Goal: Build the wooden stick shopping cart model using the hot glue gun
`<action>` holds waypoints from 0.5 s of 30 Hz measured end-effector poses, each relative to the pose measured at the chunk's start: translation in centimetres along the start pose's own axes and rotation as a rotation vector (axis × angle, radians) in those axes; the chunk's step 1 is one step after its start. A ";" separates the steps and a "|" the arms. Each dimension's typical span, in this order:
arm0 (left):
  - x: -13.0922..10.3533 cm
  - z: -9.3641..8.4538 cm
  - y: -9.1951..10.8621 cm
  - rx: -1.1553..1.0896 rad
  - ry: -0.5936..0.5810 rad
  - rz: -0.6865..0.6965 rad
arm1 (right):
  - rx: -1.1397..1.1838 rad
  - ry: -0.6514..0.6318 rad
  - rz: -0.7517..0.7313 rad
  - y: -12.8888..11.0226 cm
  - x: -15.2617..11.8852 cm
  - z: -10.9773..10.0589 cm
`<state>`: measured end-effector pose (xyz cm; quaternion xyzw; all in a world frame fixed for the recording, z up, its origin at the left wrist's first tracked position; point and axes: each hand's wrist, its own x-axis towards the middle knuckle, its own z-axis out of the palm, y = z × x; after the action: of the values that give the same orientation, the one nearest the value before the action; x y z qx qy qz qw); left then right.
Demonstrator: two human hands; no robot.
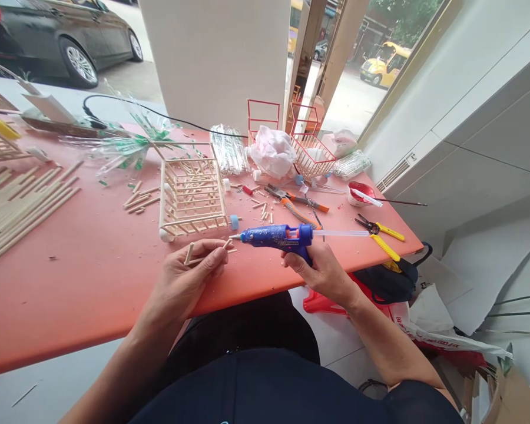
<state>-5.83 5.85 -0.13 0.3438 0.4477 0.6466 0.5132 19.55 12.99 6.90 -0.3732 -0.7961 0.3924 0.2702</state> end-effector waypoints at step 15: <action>-0.1 -0.1 -0.1 -0.001 0.016 0.008 | -0.029 -0.035 0.082 0.7 -0.2 -0.1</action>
<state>-5.83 5.74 -0.26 0.3401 0.4500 0.6517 0.5071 20.02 13.17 6.35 -0.4025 -0.7904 0.3980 0.2342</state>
